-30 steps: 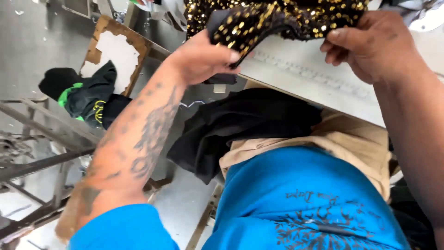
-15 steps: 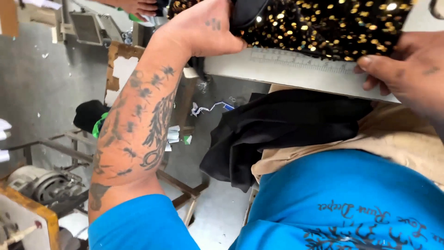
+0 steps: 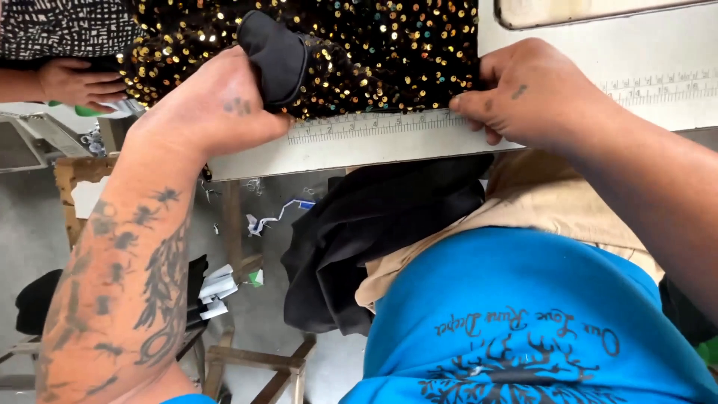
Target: Aligning a sequined bodice with a black skirt and pinning them together at a sewing workstation.
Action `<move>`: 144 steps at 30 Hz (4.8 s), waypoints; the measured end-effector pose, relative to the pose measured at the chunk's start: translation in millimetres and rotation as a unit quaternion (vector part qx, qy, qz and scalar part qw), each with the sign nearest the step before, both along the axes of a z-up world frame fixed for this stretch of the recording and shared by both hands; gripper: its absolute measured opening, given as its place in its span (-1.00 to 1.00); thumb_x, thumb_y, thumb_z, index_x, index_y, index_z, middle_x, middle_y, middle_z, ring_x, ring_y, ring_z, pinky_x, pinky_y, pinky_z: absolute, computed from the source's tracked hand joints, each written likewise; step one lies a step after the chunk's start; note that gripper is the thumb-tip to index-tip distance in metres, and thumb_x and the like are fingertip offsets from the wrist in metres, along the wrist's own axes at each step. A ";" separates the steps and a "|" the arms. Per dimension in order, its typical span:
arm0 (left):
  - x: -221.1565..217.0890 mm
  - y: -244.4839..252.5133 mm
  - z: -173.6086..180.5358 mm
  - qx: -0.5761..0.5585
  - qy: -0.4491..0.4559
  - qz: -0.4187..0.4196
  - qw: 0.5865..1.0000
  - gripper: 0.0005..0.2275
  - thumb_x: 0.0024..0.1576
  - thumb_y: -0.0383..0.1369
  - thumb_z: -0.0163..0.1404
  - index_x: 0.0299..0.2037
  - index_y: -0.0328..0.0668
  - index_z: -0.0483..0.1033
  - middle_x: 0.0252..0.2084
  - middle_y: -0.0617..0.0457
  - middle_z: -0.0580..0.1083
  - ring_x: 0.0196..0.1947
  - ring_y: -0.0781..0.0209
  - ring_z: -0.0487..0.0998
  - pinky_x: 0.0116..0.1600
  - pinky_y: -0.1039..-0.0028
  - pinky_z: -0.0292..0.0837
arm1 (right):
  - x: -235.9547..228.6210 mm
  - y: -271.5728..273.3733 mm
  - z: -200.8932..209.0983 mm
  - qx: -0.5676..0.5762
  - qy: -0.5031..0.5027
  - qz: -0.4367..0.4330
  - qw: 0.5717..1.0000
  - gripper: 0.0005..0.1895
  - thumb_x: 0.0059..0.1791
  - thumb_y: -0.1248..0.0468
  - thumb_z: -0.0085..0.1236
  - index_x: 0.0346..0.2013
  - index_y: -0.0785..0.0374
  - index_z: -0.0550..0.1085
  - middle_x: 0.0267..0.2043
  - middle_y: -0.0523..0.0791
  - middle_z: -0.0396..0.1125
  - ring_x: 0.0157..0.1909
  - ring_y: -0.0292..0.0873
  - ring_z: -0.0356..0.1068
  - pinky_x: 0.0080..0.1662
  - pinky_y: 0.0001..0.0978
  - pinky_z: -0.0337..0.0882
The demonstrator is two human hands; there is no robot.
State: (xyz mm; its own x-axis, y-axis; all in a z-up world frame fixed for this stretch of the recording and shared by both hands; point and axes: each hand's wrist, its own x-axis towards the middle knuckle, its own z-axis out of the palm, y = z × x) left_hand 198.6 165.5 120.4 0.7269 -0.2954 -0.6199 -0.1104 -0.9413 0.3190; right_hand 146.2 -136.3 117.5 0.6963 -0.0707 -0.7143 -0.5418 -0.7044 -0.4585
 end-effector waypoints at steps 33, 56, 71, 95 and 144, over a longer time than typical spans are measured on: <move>2.4 -5.3 18.1 0.027 0.063 0.039 0.997 -0.86 0.12 -0.40 0.03 -0.32 -0.18 0.28 -0.42 0.09 0.22 -0.43 0.20 0.21 -0.33 0.29 0.18 | 8.6 10.7 15.7 0.016 0.015 -0.005 1.000 -0.66 0.15 0.21 0.30 -0.42 0.38 0.54 -0.45 0.02 0.48 -0.50 -0.10 0.35 -0.30 -0.23 0.34; 6.8 6.4 3.3 0.033 0.022 -0.030 0.999 -0.86 0.07 -0.39 -0.04 -0.35 -0.15 0.21 -0.40 0.08 0.19 -0.41 0.14 0.13 -0.31 0.21 0.13 | 24.3 2.0 0.9 -0.008 -0.021 0.050 0.999 -0.83 -0.13 0.25 0.21 -0.57 0.27 0.50 -0.65 0.01 0.34 -0.54 -0.14 0.18 -0.43 -0.24 0.06; 2.3 -8.1 33.4 0.088 0.056 0.027 0.994 -0.88 0.08 -0.35 -0.03 -0.27 -0.07 0.28 -0.43 0.13 0.19 -0.45 0.17 0.24 -0.35 0.28 0.11 | 24.0 -8.4 -26.6 -0.008 -0.052 0.071 0.996 -0.71 -0.02 0.32 0.31 -0.52 0.45 0.45 -0.52 0.11 0.43 -0.49 -0.02 0.39 -0.40 -0.17 0.28; -9.4 -5.3 10.4 0.014 0.042 0.047 0.998 -0.81 0.07 -0.54 -0.02 -0.44 -0.09 0.20 -0.45 0.13 0.24 -0.44 0.26 0.30 -0.38 0.44 0.26 | 22.6 -2.1 -8.6 0.084 -0.026 0.008 0.996 -0.81 -0.04 0.42 0.20 -0.52 0.43 0.42 -0.50 0.08 0.41 -0.51 -0.08 0.28 -0.38 -0.26 0.33; -261.7 -159.7 -143.5 -0.581 0.183 0.531 0.589 -0.78 0.18 -0.53 0.17 -0.01 -0.12 0.50 -0.23 0.06 0.49 -0.28 0.26 0.53 -0.34 0.55 0.45 | 11.2 -64.1 -51.2 0.297 -0.144 -0.124 0.936 -0.49 -0.05 0.42 0.07 0.24 0.29 0.48 -0.43 -0.09 0.34 -0.58 -0.24 0.18 -0.49 -0.42 0.17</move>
